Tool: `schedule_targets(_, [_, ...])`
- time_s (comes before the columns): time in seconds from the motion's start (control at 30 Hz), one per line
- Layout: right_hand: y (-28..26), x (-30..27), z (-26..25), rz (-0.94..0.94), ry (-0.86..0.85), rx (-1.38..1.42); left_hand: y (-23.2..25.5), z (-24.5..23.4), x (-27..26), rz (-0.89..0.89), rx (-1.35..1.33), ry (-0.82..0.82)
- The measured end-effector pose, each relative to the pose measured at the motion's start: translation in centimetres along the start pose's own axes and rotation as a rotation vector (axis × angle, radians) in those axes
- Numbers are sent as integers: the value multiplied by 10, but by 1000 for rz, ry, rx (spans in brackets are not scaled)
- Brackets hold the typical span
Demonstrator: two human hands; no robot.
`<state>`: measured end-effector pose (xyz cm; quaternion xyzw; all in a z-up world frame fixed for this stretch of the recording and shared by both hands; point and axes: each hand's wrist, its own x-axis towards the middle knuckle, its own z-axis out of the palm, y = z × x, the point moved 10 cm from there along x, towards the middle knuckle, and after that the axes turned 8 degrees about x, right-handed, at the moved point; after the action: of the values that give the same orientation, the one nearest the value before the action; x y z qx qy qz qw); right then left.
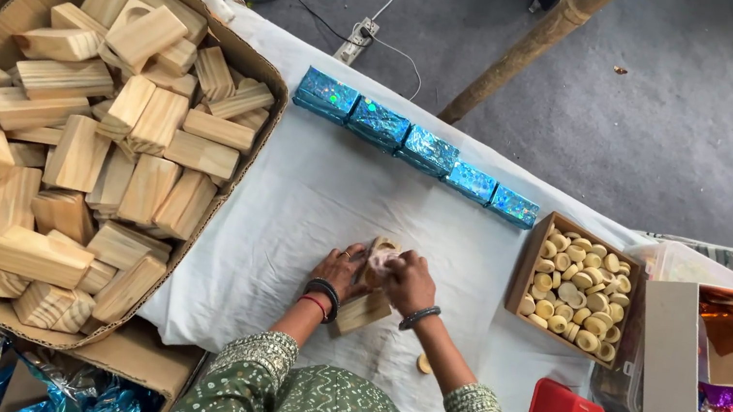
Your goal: The person wipes a small rectangular wooden block and a round wooden piece with a white cloth on a table. They place the round piece into a recessed slot on the block, then continue wiping the assembled item and the surrounding table surface.
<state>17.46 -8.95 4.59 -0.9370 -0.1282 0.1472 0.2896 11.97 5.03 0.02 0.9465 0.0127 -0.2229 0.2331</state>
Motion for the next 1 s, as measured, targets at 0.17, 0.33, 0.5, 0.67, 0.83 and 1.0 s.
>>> schedule_targets(0.17, [-37, -24, 33, -223, -64, -319, -5, 17, 13, 18, 55, 26])
schedule_targets(0.33, [-41, -11, 32, -272, -130, -501, -1, 0, 3, 6, 9, 56])
schedule_targets(0.5, [36, -8, -10, 53, 4, -19, 0, 7, 6, 37, 10, -6])
schedule_targets(0.67, [151, -56, -28, 277, 249, 158, 1, 0, 2, 3, -18, -27])
schedule_targets(0.83, [174, -103, -59, 403, 353, 114, -26, 37, 13, 208, -231, 267])
schedule_targets(1.0, [105, -128, -91, 308, 448, -237, -28, -30, -58, 126, -626, 235])
